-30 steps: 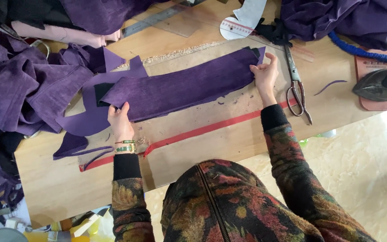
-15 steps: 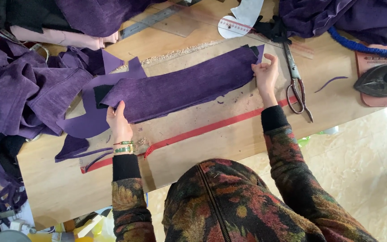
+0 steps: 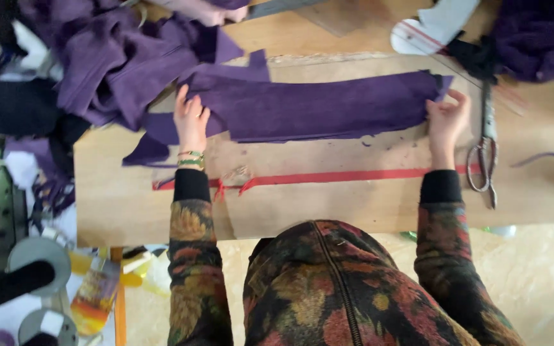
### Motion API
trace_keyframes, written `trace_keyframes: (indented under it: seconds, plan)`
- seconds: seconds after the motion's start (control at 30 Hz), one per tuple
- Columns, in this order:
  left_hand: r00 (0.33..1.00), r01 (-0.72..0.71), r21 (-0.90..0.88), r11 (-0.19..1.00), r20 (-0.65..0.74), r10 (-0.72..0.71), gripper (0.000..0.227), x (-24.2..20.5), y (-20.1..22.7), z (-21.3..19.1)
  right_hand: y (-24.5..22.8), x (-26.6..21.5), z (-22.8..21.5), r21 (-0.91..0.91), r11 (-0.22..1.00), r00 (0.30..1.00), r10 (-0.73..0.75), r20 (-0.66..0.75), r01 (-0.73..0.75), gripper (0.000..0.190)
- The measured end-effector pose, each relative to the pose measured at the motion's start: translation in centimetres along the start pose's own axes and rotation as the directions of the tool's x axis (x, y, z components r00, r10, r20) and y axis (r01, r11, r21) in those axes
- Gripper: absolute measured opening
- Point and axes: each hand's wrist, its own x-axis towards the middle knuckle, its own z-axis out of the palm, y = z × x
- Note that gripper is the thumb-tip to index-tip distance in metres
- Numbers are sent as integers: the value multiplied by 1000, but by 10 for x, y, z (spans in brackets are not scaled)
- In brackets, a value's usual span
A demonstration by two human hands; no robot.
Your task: The person cuts a piece of purple fabric using shears on a wooden table, trimming the edges and separating sections. After finishing with the purple material, the person picks up a piece of black fabric and lays it on the table.
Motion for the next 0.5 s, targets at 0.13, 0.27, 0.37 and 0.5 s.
trace_keyframes:
  seconds: [0.13,0.27,0.37,0.5]
  plan:
    - [999,48,72,996,7,-49,46,-1,23,1,-71,-11,3,-89,973,977,209,-28,-211,40]
    - [993,-109,284,953,69,93,50,14,20,2,-83,-12,3,-38,973,974,227,1,-227,42]
    - [970,-242,309,920,107,219,45,21,19,9,-100,-16,3,-35,947,948,318,-29,-318,41]
    - [966,-258,280,924,103,239,43,33,10,12,-100,-15,3,-22,929,927,366,-88,-369,39]
